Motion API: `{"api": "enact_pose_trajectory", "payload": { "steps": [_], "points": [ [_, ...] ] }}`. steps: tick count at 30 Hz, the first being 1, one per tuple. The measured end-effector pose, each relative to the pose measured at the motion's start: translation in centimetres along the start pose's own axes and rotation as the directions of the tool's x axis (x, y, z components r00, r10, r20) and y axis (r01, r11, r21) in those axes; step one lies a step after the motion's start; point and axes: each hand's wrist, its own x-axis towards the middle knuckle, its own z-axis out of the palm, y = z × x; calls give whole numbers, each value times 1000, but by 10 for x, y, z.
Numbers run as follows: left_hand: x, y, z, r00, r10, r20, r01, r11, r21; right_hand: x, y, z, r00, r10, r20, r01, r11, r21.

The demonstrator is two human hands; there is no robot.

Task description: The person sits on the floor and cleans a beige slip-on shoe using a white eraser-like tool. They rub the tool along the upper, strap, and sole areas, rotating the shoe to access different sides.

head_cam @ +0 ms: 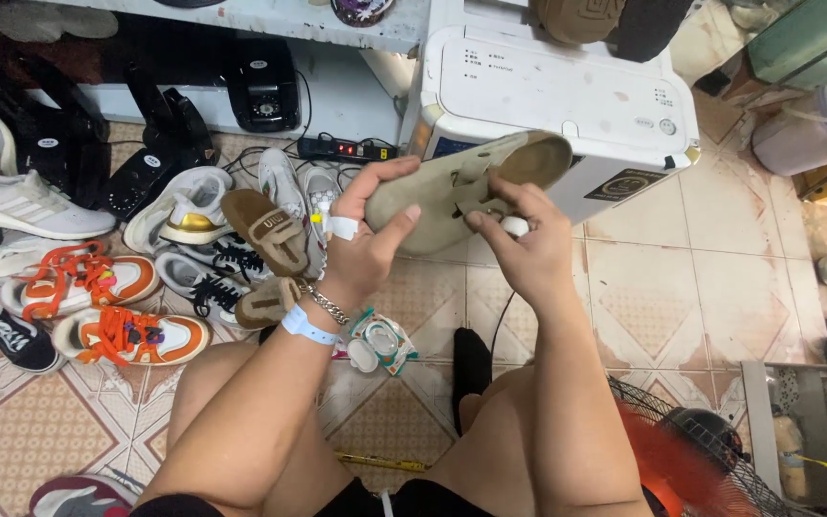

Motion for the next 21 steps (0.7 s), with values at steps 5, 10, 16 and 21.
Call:
{"api": "enact_pose_trajectory", "payload": {
  "steps": [5, 10, 16, 21],
  "points": [
    [4, 10, -2, 995, -6, -98, 8, 1000, 17, -14, -4, -1, 911, 360, 202, -406, 871, 276],
    [9, 20, -4, 983, 45, -179, -40, 999, 31, -17, -11, 8, 893, 329, 307, -447, 723, 527],
    [4, 31, -1, 980, 114, -165, -105, 992, 63, -20, -3, 10, 858, 295, 420, -506, 630, 590],
    [5, 27, -2, 974, 186, -129, -179, 982, 62, -35, 16, 23, 904, 223, 365, -416, 657, 629]
  ]
}}
